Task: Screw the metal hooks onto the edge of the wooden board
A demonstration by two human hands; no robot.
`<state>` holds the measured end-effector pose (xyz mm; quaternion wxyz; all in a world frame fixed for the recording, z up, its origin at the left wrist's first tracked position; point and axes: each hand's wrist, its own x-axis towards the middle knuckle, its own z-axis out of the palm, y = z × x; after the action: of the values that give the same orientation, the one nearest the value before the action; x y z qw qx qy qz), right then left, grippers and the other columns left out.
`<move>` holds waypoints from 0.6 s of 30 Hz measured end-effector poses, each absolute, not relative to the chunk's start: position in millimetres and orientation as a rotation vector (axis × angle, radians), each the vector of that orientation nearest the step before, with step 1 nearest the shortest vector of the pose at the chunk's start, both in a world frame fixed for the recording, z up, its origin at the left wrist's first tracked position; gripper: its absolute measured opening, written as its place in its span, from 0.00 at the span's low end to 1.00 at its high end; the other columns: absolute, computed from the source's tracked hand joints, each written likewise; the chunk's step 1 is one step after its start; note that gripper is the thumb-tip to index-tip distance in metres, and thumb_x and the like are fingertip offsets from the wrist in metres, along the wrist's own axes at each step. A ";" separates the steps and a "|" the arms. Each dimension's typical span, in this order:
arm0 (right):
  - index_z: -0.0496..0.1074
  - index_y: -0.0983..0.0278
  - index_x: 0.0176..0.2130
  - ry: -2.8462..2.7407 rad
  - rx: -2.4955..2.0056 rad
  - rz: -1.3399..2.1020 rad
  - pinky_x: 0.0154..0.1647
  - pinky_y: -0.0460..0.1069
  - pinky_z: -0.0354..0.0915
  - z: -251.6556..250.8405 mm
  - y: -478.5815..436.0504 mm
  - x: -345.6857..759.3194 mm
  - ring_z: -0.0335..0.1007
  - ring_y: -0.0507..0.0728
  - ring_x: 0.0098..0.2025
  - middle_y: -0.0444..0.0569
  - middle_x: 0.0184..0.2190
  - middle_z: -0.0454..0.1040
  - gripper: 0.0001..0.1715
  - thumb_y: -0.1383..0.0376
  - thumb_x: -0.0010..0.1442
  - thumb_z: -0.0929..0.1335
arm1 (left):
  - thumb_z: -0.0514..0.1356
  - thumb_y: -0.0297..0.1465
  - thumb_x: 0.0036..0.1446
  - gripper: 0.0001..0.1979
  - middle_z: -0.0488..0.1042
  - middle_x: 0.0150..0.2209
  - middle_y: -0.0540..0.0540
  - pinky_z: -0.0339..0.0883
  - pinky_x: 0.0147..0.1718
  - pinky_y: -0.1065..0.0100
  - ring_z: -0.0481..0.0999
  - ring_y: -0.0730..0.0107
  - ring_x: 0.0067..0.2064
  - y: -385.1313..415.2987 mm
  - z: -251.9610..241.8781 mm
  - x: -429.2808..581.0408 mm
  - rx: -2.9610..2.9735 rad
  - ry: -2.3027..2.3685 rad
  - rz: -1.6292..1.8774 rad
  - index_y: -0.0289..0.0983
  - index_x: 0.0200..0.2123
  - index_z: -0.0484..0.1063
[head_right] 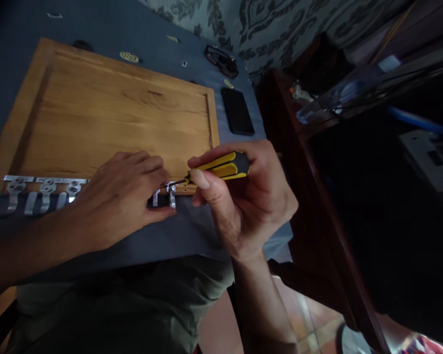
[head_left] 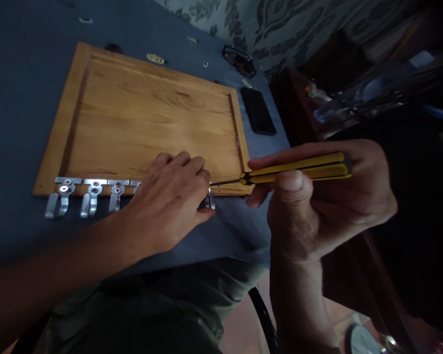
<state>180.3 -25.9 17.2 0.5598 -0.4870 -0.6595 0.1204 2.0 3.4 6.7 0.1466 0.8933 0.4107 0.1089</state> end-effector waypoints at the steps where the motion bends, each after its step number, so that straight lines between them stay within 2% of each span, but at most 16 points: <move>1: 0.82 0.50 0.38 -1.539 -1.158 0.238 0.14 0.53 0.61 17.0 -26.9 178.4 0.70 0.55 0.19 0.41 0.33 0.85 0.03 0.57 0.65 0.74 | 0.70 0.38 0.62 0.11 0.78 0.42 0.41 0.69 0.50 0.53 0.77 0.48 0.51 3.4 6.4 1.7 2.574 1.183 0.321 0.36 0.40 0.80; 6: 0.81 0.58 0.33 -1.426 -1.266 0.061 0.14 0.48 0.61 17.4 -34.3 165.5 0.73 0.51 0.17 0.41 0.30 0.84 0.10 0.56 0.63 0.76 | 0.70 0.39 0.63 0.11 0.77 0.40 0.41 0.69 0.50 0.52 0.77 0.48 0.51 2.6 5.5 0.9 2.583 1.186 0.310 0.36 0.39 0.79; 15: 0.78 0.58 0.34 -1.321 -1.274 0.014 0.17 0.47 0.62 12.1 -35.7 150.9 0.72 0.50 0.18 0.40 0.29 0.80 0.11 0.57 0.61 0.79 | 0.69 0.36 0.63 0.09 0.78 0.42 0.41 0.68 0.49 0.53 0.77 0.48 0.51 1.9 3.6 0.7 2.594 1.174 0.336 0.36 0.38 0.78; 18: 0.78 0.59 0.36 -1.361 -1.232 0.078 0.19 0.48 0.64 14.5 -37.7 158.1 0.73 0.51 0.19 0.41 0.30 0.80 0.10 0.57 0.63 0.77 | 0.68 0.37 0.64 0.09 0.78 0.42 0.41 0.68 0.49 0.53 0.77 0.49 0.51 0.8 1.5 -0.1 2.601 1.167 0.377 0.37 0.39 0.78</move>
<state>158.1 -37.7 14.5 0.6067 -0.5331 -0.5887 0.0339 -0.1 0.8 1.5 0.1326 0.8965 0.4022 0.1301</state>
